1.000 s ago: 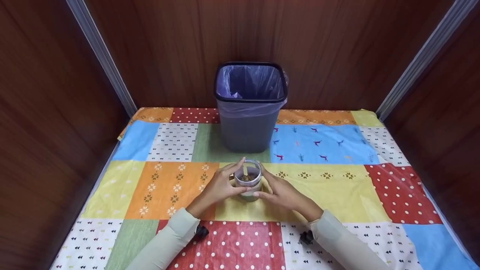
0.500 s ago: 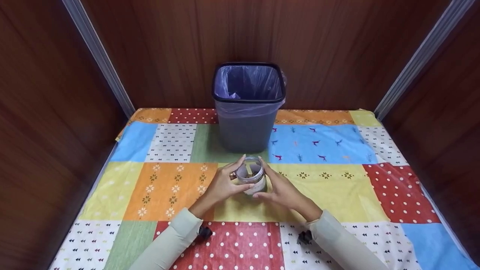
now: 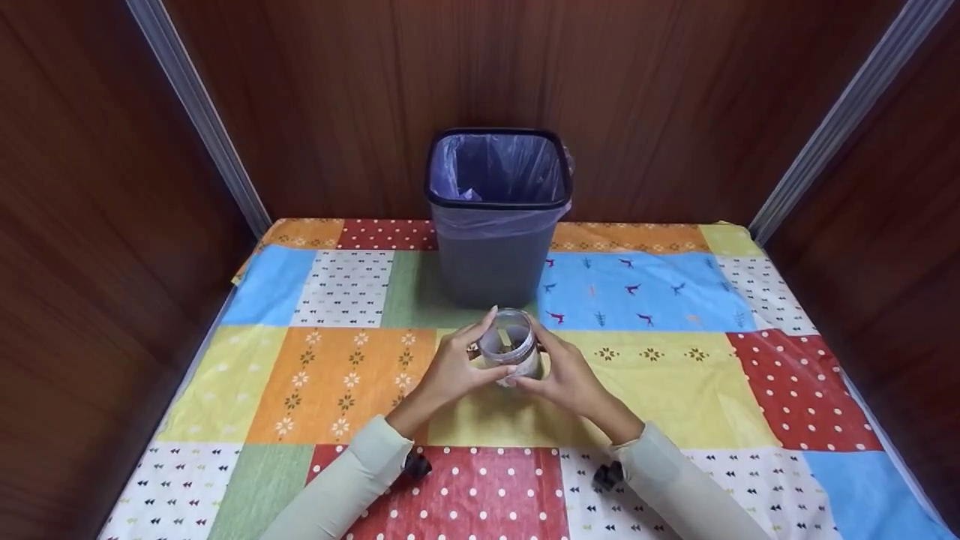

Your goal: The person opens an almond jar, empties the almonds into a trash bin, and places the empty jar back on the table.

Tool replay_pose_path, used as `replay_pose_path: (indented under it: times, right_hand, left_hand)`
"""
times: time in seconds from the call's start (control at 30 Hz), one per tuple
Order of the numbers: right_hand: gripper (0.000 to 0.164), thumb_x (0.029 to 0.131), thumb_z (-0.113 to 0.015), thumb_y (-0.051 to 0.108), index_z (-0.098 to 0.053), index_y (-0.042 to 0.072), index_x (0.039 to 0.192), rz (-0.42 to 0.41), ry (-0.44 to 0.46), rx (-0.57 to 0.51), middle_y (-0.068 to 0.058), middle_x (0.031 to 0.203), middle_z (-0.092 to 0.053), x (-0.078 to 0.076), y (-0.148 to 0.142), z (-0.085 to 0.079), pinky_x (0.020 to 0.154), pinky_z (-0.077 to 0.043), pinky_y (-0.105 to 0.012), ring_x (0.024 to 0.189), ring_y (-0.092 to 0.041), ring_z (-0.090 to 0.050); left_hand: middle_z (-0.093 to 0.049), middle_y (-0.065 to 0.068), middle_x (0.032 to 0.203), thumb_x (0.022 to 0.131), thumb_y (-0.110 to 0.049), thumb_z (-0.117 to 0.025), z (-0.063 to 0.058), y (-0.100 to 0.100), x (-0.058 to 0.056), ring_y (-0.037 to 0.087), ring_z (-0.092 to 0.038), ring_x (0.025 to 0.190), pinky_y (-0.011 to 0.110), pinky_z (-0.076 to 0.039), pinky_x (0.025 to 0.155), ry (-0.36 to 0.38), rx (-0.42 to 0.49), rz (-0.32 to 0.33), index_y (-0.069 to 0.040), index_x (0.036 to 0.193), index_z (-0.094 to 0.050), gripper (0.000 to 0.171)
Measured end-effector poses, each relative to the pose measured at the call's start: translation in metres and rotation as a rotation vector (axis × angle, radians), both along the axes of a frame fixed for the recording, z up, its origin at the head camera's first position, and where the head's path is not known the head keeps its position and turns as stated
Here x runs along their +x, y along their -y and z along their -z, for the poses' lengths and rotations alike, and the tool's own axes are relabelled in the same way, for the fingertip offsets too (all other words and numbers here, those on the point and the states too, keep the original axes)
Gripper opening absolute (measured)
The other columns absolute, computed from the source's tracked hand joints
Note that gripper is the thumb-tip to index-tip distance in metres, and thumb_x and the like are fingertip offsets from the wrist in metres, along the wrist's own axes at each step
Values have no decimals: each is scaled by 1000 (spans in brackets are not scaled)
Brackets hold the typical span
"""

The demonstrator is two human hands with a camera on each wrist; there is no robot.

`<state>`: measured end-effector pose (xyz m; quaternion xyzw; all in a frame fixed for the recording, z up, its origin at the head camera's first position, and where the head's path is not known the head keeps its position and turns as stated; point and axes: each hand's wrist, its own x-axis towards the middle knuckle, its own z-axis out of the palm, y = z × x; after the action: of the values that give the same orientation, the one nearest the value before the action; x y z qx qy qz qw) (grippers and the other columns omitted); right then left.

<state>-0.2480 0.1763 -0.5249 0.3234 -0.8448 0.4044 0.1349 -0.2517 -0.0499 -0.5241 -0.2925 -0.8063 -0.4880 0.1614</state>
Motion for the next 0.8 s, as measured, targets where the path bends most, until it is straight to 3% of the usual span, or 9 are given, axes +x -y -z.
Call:
replay_pose_path:
  times: [0.27, 0.47, 0.8]
  right_hand:
    - [103, 71, -94, 22, -38, 10, 157, 50, -28, -1, -22, 129, -66, 0, 3, -1, 94, -56, -43, 112, -33, -67]
    - [104, 71, -94, 26, -38, 11, 157, 54, -55, 2, -19, 136, -63, 1, 5, -5, 102, -51, -45, 121, -33, -63]
    - [102, 76, -92, 29, -34, 16, 160, 74, -125, -32, -16, 144, -57, 3, 6, -6, 104, -49, -47, 127, -32, -59]
  left_hand:
    - [-61, 18, 138, 79, -37, -87, 0, -4, 0, 25, -64, 121, 28, -50, 100, 1, 44, -17, 1, 150, -45, 91]
    - [-67, 19, 128, 78, -34, -89, -3, -4, 3, 27, -68, 113, 31, -55, 95, -13, 100, -27, 2, 148, -47, 89]
    - [-65, 18, 133, 77, -31, -90, -10, -3, 2, 26, -66, 118, 36, -53, 99, -53, 147, -38, 2, 146, -50, 86]
